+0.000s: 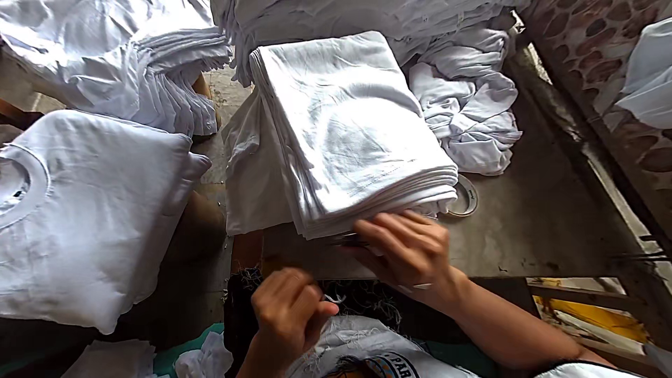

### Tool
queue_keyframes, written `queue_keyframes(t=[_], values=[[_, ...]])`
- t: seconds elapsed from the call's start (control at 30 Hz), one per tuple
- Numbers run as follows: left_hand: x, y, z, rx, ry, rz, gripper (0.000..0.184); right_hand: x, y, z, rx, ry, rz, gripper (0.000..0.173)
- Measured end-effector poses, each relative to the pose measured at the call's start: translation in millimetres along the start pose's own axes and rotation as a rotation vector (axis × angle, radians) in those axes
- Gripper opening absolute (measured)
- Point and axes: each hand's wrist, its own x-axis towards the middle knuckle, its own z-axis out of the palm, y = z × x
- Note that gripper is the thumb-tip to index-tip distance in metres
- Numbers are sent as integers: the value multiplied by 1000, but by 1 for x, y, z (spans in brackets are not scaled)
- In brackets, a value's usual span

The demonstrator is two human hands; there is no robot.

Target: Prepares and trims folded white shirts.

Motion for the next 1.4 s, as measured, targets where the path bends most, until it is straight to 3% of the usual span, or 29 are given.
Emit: queue_keyframes(t=[0.07,0.17,0.3,0.6,0.73,0.8,0.87,0.93,0.97,1.0,1.1,1.17,1.2,1.3,1.4], values=[[10,-6,-4,91,26,-53,53,0,10,-17,-51,46,85,28],[35,-12,8,257,163,4,29,13,23,-25,-128,37,120,27],[54,-28,33,401,180,172,8,23,29,-19,-75,0,92,22],[42,-1,2,6,209,55,21,37,34,-21,130,-34,194,16],[60,2,12,281,223,-110,43,45,33,-24,112,-24,186,16],[68,0,22,479,125,-122,33,48,33,-28,124,-10,186,15],[75,-1,28,515,118,-100,20,50,35,-31,171,-11,164,13],[82,2,29,302,222,-117,19,50,35,-28,236,-35,132,22],[85,4,29,76,259,-183,15,48,34,-24,253,-49,121,25],[90,6,29,-225,270,-291,5,46,33,-17,247,-42,127,23],[112,8,23,-1134,238,-751,23,39,38,4,198,34,263,21],[118,6,22,-1397,252,-899,22,39,41,3,220,38,352,30],[116,4,23,-1450,254,-871,16,38,40,3,236,47,360,33],[103,-4,25,-1373,164,-515,40,29,30,-2,282,113,324,39],[99,-3,31,-1018,319,-407,14,17,11,-7,240,134,282,38]])
